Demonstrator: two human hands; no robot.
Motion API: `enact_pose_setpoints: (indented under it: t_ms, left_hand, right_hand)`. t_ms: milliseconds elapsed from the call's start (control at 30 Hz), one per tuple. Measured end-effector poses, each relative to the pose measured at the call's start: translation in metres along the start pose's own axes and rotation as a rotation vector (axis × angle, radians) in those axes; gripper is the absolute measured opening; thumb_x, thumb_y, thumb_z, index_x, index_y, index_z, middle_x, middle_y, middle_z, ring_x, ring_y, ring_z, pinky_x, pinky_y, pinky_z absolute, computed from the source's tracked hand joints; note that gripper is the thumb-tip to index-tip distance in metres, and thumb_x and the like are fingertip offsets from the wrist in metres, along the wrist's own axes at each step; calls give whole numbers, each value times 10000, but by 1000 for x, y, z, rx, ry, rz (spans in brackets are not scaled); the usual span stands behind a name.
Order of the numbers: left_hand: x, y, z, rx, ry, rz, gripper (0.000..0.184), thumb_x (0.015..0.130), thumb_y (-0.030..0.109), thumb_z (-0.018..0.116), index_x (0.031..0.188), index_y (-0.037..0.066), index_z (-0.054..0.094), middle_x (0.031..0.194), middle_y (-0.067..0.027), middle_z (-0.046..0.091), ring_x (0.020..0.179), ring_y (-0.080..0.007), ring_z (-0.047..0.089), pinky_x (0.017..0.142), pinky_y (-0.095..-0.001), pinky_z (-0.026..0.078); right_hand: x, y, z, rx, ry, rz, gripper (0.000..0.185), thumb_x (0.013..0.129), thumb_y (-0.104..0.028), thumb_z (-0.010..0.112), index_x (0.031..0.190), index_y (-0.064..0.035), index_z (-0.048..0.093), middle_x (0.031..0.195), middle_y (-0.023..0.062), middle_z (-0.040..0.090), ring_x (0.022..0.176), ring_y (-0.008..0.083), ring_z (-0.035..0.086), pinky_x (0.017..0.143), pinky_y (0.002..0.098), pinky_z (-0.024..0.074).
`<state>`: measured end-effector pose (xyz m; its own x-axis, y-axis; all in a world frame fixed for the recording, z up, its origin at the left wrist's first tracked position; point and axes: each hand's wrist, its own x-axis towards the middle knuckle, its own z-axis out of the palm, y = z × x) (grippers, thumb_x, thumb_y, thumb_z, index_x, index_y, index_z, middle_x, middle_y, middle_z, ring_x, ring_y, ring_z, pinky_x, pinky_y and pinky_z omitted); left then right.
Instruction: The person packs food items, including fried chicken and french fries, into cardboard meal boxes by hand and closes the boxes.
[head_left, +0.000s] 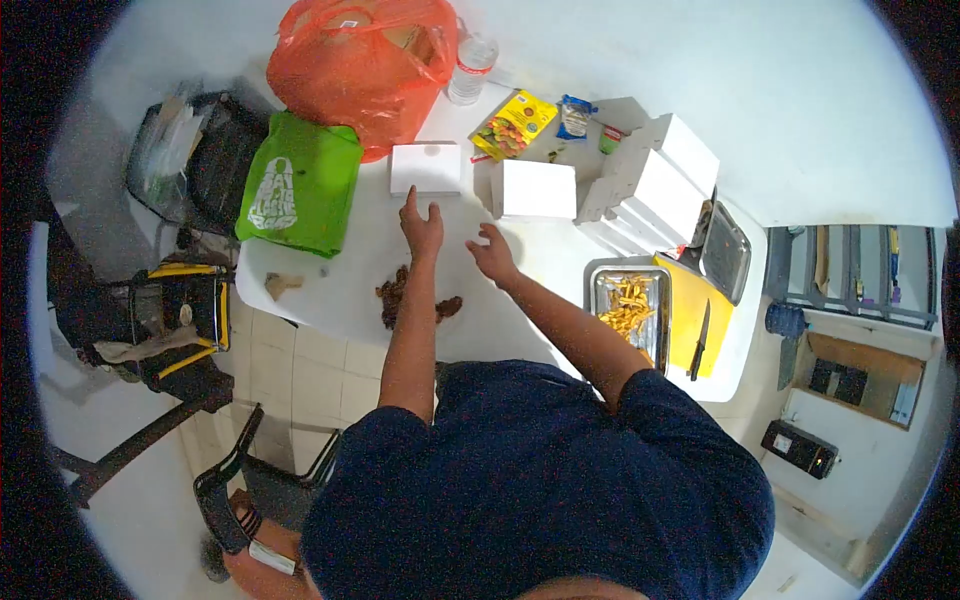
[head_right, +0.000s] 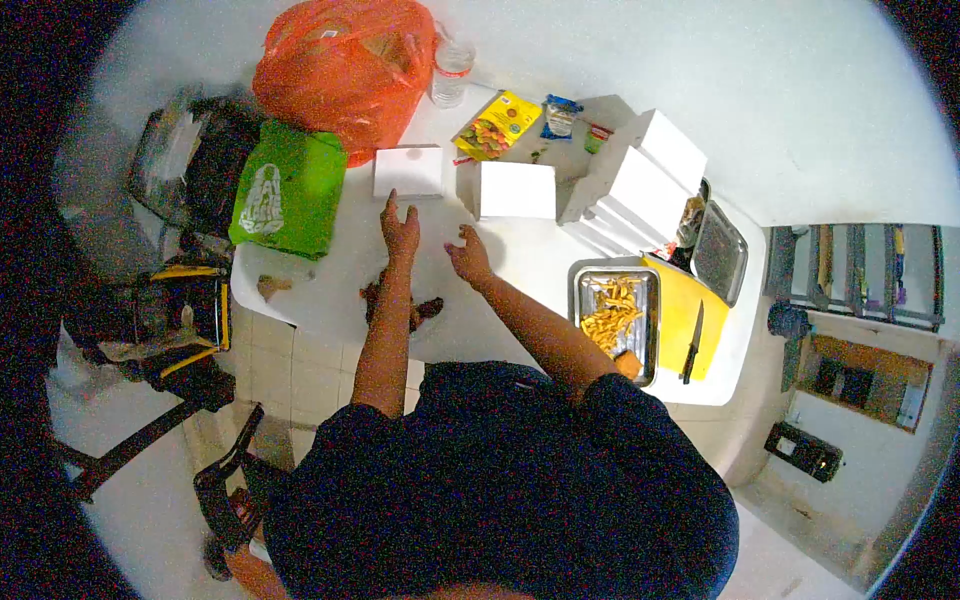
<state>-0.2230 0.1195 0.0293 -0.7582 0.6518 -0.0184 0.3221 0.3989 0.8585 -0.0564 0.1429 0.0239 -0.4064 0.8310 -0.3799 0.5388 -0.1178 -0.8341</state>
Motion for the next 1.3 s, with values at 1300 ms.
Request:
enact_pose_setpoints:
  t_ms: [1300]
  left_hand:
    - [-181, 30, -23, -384, -680, -604, 545, 839, 256, 683, 1201, -18, 382, 1113, -169, 560, 897, -217, 606, 643, -331, 534]
  right_hand:
    - [-118, 53, -110, 274, -80, 246, 484, 863, -216, 653, 1291, -152, 437, 1120, 131, 529, 862, 182, 571, 661, 330, 512]
